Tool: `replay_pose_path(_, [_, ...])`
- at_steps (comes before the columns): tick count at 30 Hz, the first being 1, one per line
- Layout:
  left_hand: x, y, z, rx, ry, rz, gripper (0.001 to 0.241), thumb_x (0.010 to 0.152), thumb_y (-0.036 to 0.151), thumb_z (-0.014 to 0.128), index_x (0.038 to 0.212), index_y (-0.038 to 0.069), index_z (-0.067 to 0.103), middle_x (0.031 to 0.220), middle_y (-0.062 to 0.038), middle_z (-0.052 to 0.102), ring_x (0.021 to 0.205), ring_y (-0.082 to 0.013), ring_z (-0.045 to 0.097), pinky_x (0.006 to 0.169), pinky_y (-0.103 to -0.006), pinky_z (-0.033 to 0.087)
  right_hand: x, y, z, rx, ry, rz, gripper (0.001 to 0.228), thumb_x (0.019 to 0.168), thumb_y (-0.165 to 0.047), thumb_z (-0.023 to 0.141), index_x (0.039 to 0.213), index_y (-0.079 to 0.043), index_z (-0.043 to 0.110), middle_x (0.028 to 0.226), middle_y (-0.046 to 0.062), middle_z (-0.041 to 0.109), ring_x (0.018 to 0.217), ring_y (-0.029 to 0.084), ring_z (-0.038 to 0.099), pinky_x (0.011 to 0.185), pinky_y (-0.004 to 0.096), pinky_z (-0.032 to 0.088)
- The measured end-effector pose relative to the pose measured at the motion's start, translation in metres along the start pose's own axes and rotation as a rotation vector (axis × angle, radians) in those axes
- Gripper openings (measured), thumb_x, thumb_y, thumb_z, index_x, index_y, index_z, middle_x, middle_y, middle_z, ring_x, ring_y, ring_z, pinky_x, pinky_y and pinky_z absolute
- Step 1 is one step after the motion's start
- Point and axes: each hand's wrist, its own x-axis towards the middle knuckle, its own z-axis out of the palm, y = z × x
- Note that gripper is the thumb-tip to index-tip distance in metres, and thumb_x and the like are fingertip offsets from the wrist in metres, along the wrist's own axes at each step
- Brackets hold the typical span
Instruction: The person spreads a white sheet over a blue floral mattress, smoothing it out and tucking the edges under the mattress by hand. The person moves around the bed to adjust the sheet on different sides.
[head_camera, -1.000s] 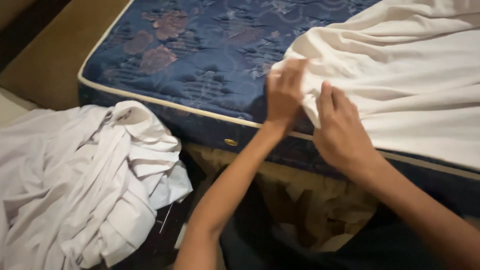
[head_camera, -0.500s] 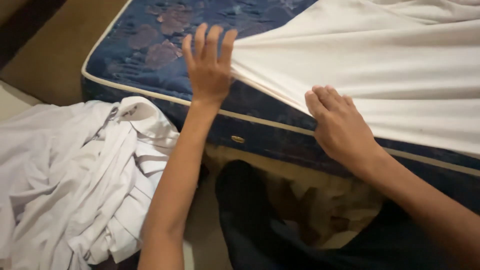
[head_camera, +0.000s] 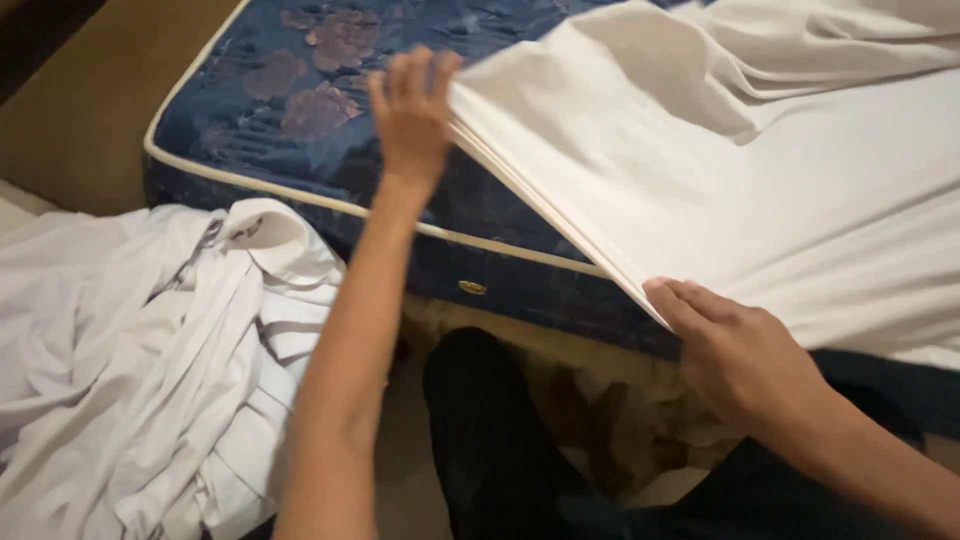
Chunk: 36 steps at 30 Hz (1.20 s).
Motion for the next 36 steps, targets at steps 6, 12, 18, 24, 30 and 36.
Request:
replay_pose_path(6, [-0.025, -0.113, -0.018, 0.162, -0.056, -0.071, 0.033, 0.102, 0.011, 0.065, 0.133, 0.023, 0.062, 0.129, -0.007, 0.057, 0.122, -0.0272, 0.054, 0.101, -0.0483, 0.042, -0.019, 0.014, -0.005, 0.003, -0.028, -0.093, 0.078, 0.067, 0.002, 0.064, 0.144, -0.010, 0.054, 0.139, 0.013, 0.063, 0.119, 0.034, 0.061, 0.089, 0.044, 0.055])
replay_pose_path(12, [-0.053, -0.107, -0.036, -0.061, -0.261, -0.098, 0.039, 0.099, 0.007, 0.063, 0.137, 0.016, 0.062, 0.133, -0.009, 0.059, 0.122, -0.0310, 0.059, 0.099, -0.0473, 0.044, -0.007, 0.055, 0.032, -0.064, -0.242, -0.106, 0.078, 0.072, -0.001, 0.058, 0.148, -0.017, 0.053, 0.149, 0.005, 0.058, 0.131, 0.027, 0.057, 0.109, 0.042, 0.044])
replay_pose_path(18, [-0.037, -0.080, -0.054, -0.340, -0.252, -0.198, 0.053, 0.092, 0.010, 0.065, 0.144, 0.008, 0.052, 0.139, -0.016, 0.056, 0.124, -0.0397, 0.056, 0.101, -0.0490, 0.045, 0.009, 0.054, 0.049, -0.342, -0.128, -0.326, 0.065, 0.085, -0.037, 0.057, 0.146, -0.015, 0.056, 0.142, 0.004, 0.061, 0.130, 0.026, 0.058, 0.113, 0.048, 0.037])
replay_pose_path(24, [-0.020, -0.088, -0.048, -0.058, -0.456, 0.001, 0.046, 0.096, 0.012, 0.065, 0.141, 0.012, 0.057, 0.134, -0.017, 0.061, 0.121, -0.0382, 0.058, 0.096, -0.0498, 0.045, 0.062, 0.029, 0.011, -0.117, -0.138, -0.165, 0.055, 0.088, -0.050, 0.065, 0.133, -0.018, 0.067, 0.125, 0.007, 0.072, 0.108, 0.031, 0.067, 0.097, 0.044, 0.052])
replay_pose_path(30, [0.027, -0.029, -0.031, 0.222, -0.554, -0.028, 0.035, 0.094, 0.029, 0.064, 0.125, 0.013, 0.064, 0.126, -0.015, 0.064, 0.119, -0.0378, 0.058, 0.098, -0.0528, 0.043, 0.144, 0.146, -0.003, -0.165, 0.228, 0.078, 0.048, 0.098, -0.029, 0.065, 0.144, -0.012, 0.065, 0.116, 0.021, 0.071, 0.093, 0.040, 0.068, 0.083, 0.051, 0.055])
replay_pose_path(36, [0.068, 0.075, 0.058, -0.360, -0.539, -0.058, 0.069, 0.097, 0.055, 0.060, 0.144, 0.006, 0.052, 0.130, -0.019, 0.059, 0.118, -0.0372, 0.057, 0.094, -0.0528, 0.041, 0.209, 0.245, 0.009, -0.477, 0.478, -0.018, 0.061, 0.103, -0.033, 0.067, 0.154, -0.005, 0.051, 0.134, 0.026, 0.059, 0.120, 0.043, 0.058, 0.105, 0.051, 0.046])
